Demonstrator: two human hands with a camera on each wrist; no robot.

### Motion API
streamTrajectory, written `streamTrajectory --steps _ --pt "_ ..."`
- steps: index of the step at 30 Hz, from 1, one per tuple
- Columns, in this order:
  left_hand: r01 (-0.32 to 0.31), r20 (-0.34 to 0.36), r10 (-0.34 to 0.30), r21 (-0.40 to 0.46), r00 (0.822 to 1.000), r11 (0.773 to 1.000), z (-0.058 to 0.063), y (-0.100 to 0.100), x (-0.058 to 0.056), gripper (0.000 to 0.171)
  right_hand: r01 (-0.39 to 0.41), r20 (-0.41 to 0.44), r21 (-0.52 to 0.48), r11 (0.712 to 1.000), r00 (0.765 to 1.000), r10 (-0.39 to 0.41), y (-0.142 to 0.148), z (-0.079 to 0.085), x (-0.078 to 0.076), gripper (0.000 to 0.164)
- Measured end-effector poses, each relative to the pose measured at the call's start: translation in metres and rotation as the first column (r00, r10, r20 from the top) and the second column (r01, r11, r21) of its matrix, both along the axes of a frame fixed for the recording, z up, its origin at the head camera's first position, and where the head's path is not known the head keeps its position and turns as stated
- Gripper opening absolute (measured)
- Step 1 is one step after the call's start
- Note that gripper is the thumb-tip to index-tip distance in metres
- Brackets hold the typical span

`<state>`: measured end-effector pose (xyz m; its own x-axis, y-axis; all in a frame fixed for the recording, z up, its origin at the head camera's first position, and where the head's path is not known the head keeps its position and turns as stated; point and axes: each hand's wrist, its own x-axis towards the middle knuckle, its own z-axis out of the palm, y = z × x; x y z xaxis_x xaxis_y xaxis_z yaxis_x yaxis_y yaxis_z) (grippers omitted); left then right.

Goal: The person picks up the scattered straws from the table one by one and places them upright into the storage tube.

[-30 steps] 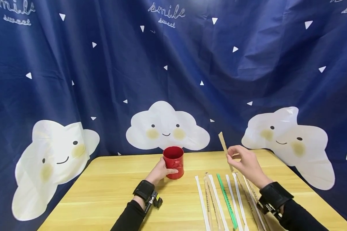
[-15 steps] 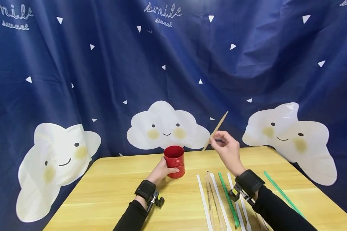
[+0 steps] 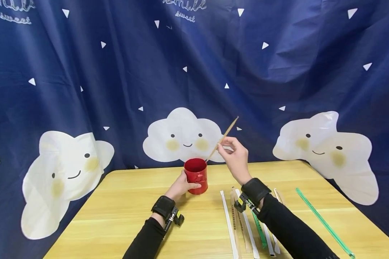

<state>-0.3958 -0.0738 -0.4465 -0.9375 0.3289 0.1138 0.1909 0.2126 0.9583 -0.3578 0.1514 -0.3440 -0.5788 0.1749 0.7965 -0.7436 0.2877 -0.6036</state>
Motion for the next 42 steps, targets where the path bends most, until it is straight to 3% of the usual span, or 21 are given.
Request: streamTrajectory --steps 5,9,14,20,29,37,42 --pt "-0.021 -0.002 0.021 0.004 1.0 1.0 0.003 0.0 -0.002 0.083 0.02 0.004 0.098 0.995 1.0 -0.02 -0.013 0.006 -0.012 0.018" --pt "-0.032 -0.007 0.032 -0.001 0.999 0.999 0.004 0.001 -0.001 0.083 -0.024 0.003 0.17 0.985 1.0 0.024 -0.021 -0.002 -0.023 0.016" --pt "-0.018 -0.002 0.018 -0.013 1.0 1.0 -0.001 0.001 0.002 0.082 -0.074 0.048 0.306 0.949 0.997 0.062 -0.034 -0.017 -0.029 0.013" --pt "-0.004 -0.001 0.004 0.038 1.0 0.999 0.001 0.0 -0.002 0.082 -0.06 0.095 0.428 0.902 0.995 0.021 -0.041 -0.026 -0.037 0.011" --pt "0.002 0.005 -0.002 0.027 1.0 1.0 -0.001 -0.002 0.001 0.082 -0.053 0.16 0.464 0.884 0.987 -0.025 -0.043 -0.037 -0.042 0.011" --pt "-0.01 -0.012 0.011 0.029 1.0 1.0 0.002 -0.001 0.001 0.079 -0.08 0.171 0.472 0.878 0.985 -0.002 -0.043 -0.04 -0.04 0.011" --pt "-0.006 -0.015 0.006 0.024 1.0 1.0 0.002 -0.001 0.002 0.08 -0.149 0.206 0.459 0.876 0.977 0.058 -0.043 -0.041 -0.038 0.021"
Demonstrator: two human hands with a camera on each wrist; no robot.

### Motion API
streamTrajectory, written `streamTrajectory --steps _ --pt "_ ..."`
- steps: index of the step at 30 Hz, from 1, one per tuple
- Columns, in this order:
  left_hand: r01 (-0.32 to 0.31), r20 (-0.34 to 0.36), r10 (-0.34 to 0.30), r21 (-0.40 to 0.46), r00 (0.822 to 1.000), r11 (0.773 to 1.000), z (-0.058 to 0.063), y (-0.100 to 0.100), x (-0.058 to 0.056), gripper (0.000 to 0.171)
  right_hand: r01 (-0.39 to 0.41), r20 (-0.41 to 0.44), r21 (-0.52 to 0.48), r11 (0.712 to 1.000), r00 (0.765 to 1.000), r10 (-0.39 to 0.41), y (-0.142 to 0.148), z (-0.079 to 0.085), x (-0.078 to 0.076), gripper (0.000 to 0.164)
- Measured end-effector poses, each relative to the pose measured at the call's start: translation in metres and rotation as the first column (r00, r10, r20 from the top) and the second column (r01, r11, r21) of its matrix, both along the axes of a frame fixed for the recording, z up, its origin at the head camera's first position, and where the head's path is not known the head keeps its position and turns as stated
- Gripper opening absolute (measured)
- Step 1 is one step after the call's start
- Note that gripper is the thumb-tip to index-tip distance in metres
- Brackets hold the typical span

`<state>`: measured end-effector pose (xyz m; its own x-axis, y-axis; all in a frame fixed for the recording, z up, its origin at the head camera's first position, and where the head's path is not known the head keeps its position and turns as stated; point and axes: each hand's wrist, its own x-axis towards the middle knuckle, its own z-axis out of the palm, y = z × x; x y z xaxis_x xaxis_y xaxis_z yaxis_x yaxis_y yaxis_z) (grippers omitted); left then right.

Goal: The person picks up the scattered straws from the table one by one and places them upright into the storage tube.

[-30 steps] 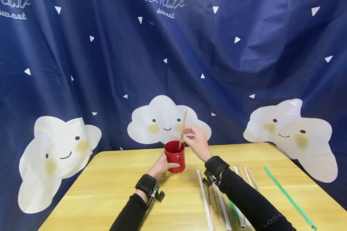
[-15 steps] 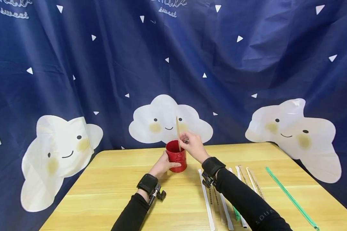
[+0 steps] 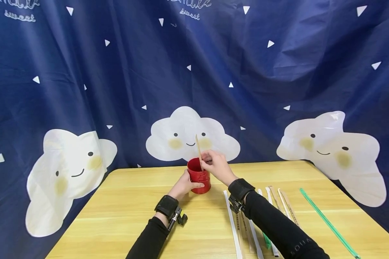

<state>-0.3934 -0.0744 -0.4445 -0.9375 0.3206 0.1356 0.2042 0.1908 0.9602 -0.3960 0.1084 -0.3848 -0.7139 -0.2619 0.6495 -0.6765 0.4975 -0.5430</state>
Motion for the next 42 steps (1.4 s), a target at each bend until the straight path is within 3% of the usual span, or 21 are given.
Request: streamTrajectory --steps 5,18,21,23,27,31,35,42 --pt "0.014 0.0 -0.014 0.022 1.0 1.0 -0.001 0.0 -0.001 0.083 -0.045 -0.009 -0.019 0.999 0.999 0.045 0.002 0.002 0.001 0.028" --pt "0.01 -0.009 -0.01 0.004 1.0 1.0 -0.001 0.009 -0.003 0.083 -0.018 0.019 0.01 1.0 1.0 0.018 0.022 0.011 0.008 0.028" --pt "-0.012 0.002 0.012 -0.005 1.0 1.0 -0.001 0.009 -0.002 0.082 -0.027 -0.007 0.035 0.999 1.0 0.028 0.031 0.015 0.012 0.026" --pt "-0.025 0.007 0.025 -0.006 1.0 1.0 -0.001 0.008 -0.002 0.082 -0.02 -0.07 0.106 0.994 0.997 0.028 0.038 0.016 0.017 0.024" --pt "-0.039 0.03 0.039 -0.011 0.999 0.999 -0.002 0.004 -0.001 0.082 0.04 -0.233 0.271 0.962 0.972 0.025 0.058 0.015 0.032 0.022" --pt "-0.034 0.037 0.034 -0.009 0.999 0.999 -0.005 0.0 0.0 0.081 0.048 -0.306 0.34 0.939 0.95 0.062 0.083 0.014 0.049 0.027" --pt "-0.019 0.035 0.02 -0.004 0.999 1.0 -0.008 0.0 -0.001 0.082 0.07 -0.304 0.376 0.924 0.951 0.052 0.119 0.014 0.066 0.031" --pt "-0.002 0.041 0.001 0.031 0.999 1.0 -0.003 0.001 -0.006 0.083 0.191 -0.204 0.478 0.857 0.974 -0.104 0.172 0.019 0.099 0.034"
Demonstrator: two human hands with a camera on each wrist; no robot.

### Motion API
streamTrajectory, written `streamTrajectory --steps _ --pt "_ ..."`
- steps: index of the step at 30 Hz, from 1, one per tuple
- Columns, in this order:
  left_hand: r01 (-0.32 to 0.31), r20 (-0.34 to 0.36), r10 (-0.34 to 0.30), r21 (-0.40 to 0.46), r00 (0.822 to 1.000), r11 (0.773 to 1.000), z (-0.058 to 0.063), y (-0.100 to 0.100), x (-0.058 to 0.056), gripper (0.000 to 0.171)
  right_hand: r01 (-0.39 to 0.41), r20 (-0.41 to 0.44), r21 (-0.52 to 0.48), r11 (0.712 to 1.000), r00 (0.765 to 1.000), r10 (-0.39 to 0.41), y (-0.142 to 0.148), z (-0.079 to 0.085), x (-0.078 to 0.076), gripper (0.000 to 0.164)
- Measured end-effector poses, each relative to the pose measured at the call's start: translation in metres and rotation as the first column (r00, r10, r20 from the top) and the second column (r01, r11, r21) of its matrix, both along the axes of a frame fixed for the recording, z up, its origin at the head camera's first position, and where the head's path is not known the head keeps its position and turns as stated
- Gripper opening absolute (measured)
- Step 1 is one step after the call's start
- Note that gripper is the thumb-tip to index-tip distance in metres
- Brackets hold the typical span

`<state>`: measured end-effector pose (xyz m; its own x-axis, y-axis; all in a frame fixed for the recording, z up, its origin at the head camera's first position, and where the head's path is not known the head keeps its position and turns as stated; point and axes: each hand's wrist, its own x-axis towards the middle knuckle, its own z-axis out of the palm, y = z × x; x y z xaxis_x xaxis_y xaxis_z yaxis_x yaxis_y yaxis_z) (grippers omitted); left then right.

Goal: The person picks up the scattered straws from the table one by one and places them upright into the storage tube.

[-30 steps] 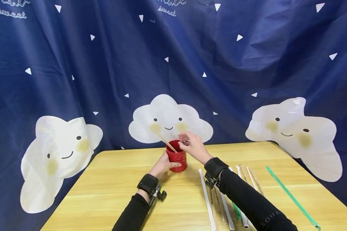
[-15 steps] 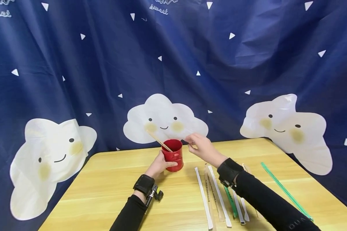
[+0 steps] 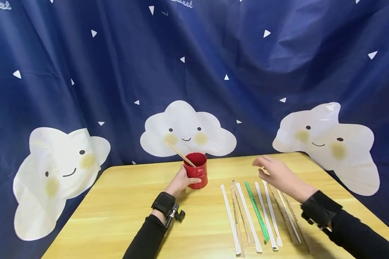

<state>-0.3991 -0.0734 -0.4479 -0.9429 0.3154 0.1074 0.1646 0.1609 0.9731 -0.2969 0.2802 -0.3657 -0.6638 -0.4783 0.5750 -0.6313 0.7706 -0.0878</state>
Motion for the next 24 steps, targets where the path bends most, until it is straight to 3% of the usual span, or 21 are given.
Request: streamTrajectory --steps 4,9,12,16,24 --pt "0.01 -0.018 -0.01 0.009 1.0 1.0 0.005 0.0 0.0 0.083 0.062 0.019 0.02 0.998 0.998 -0.063 0.019 0.003 0.019 0.037" --pt "0.003 -0.011 -0.003 -0.026 1.0 1.0 0.008 0.002 0.003 0.082 0.131 0.045 0.038 0.991 0.99 -0.133 0.039 -0.009 0.039 0.037" --pt "0.022 -0.012 -0.023 -0.032 1.0 0.999 0.009 0.004 0.003 0.083 0.215 0.108 0.077 0.974 0.969 -0.223 0.051 -0.018 0.052 0.037" --pt "0.019 -0.02 -0.02 -0.035 1.0 0.999 0.013 0.005 0.001 0.082 0.302 0.196 0.155 0.941 0.924 -0.329 0.065 -0.024 0.062 0.039" --pt "0.009 -0.012 -0.009 -0.024 1.0 1.0 0.016 0.0 -0.002 0.083 0.335 0.227 0.207 0.919 0.898 -0.378 0.078 -0.035 0.068 0.039"
